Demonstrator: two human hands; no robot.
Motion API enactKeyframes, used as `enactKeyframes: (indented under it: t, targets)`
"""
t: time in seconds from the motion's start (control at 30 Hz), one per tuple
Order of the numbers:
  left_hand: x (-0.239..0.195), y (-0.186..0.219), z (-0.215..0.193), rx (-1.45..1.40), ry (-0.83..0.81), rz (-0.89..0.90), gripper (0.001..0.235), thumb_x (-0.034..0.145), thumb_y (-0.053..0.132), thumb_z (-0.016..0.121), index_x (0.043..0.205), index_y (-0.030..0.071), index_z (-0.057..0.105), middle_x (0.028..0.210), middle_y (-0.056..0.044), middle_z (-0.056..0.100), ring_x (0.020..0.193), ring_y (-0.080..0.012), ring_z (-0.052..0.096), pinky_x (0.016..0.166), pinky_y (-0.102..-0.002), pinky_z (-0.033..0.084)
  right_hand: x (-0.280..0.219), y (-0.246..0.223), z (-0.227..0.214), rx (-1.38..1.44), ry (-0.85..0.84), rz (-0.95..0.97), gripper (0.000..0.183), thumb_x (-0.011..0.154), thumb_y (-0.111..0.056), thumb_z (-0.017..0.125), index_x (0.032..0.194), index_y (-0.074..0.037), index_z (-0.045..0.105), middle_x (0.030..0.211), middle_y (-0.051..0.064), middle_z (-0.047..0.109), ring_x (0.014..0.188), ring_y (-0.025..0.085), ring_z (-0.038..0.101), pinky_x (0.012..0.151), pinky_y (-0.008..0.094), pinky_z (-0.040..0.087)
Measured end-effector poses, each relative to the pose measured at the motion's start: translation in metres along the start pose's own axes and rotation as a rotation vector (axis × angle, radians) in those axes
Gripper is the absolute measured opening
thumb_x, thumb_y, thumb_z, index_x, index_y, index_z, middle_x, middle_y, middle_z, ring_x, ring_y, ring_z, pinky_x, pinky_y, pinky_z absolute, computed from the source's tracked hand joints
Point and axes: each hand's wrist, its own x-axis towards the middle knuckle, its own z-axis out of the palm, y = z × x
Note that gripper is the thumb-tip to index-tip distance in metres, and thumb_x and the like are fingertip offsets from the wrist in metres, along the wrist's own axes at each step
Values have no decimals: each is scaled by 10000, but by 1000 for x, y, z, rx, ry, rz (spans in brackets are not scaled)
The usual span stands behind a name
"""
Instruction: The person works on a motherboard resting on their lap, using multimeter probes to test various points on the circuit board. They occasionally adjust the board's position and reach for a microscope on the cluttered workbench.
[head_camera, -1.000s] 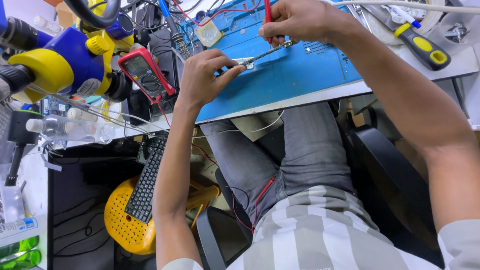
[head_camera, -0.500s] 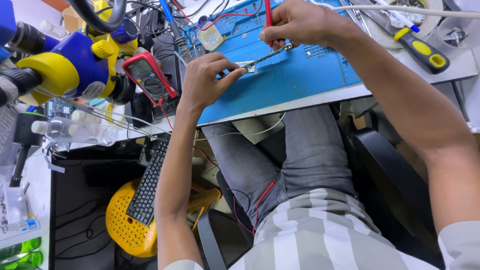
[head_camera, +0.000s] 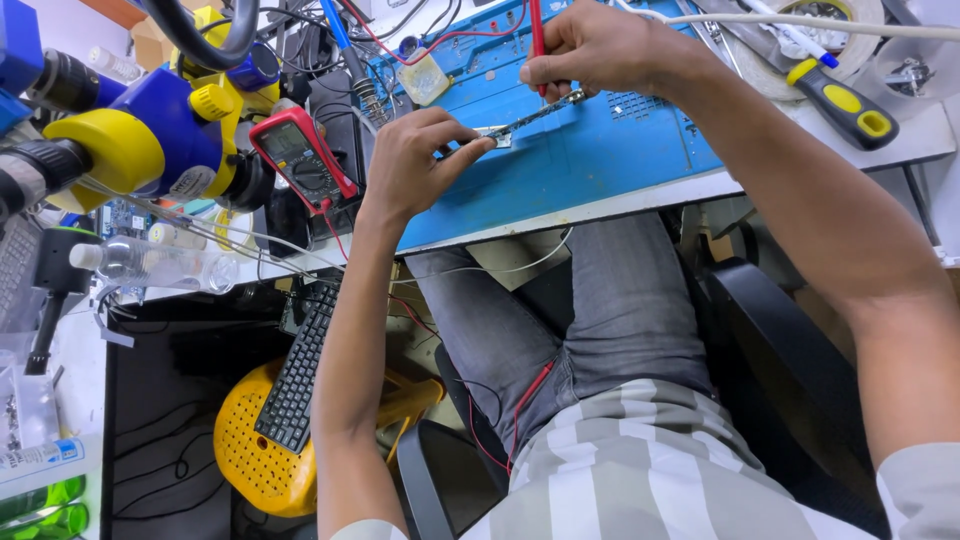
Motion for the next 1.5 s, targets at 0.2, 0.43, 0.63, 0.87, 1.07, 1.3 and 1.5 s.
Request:
enactKeyframes:
  t: [0.2, 0.43, 0.63, 0.87, 1.07, 1.3, 1.5]
  targets:
    - [1, 2, -2, -10, 2, 4, 318, 1031, 342, 725, 870, 82, 810, 806, -45, 715, 651, -167, 623, 552, -331, 458, -1, -2, -1, 11, -1, -6, 232, 1109, -261, 626, 1042, -54, 707, 913, 79, 699, 816, 169, 653, 690, 318, 490]
    - [1, 1, -1, -8, 2, -2, 327, 1030, 349, 717, 875, 78, 813, 810, -44, 715, 655, -171, 631, 547, -333, 459, 0, -3, -1, 6, -9, 22, 226, 1111, -271, 609, 1090, -70, 710, 925, 73, 708, 801, 168, 635, 658, 331, 461]
    - [2, 2, 1, -20, 5, 0, 329, 1029, 342, 712, 879, 67, 811, 804, -53, 710, 652, -181, 630, 559, -342, 470, -4, -8, -2, 1, -9, 16, 239, 1105, -265, 598, 1123, -54, 709, 937, 88, 706, 841, 181, 655, 700, 326, 490]
    - [1, -2, 0, -28, 33, -12, 363, 999, 406, 672, 849, 105, 810, 751, -27, 685, 616, -168, 612, 520, -332, 436, -5, -24, 0, -46, -1, 67, 284, 1089, -274, 627, 1001, -20, 718, 909, 119, 698, 810, 225, 612, 713, 384, 447]
    - [3, 1, 2, -48, 27, -30, 399, 997, 439, 647, 816, 118, 802, 755, -14, 699, 626, -164, 628, 543, -335, 461, -3, -15, -2, 14, -5, 80, 292, 1099, -259, 634, 972, -14, 731, 873, 115, 688, 767, 209, 571, 664, 373, 411]
    - [3, 1, 1, -47, 18, -43, 413, 1002, 450, 636, 816, 120, 800, 773, -16, 709, 634, -163, 629, 546, -332, 462, -4, -16, -2, 32, -13, 59, 290, 1105, -239, 632, 957, -6, 724, 850, 124, 675, 731, 215, 549, 669, 385, 421]
    - [3, 0, 3, -35, 23, -40, 406, 1000, 447, 645, 815, 121, 801, 770, -15, 706, 636, -172, 632, 546, -343, 461, -1, -10, -2, 30, -14, 42, 286, 1101, -230, 631, 979, 10, 727, 877, 135, 688, 779, 221, 600, 693, 387, 456]
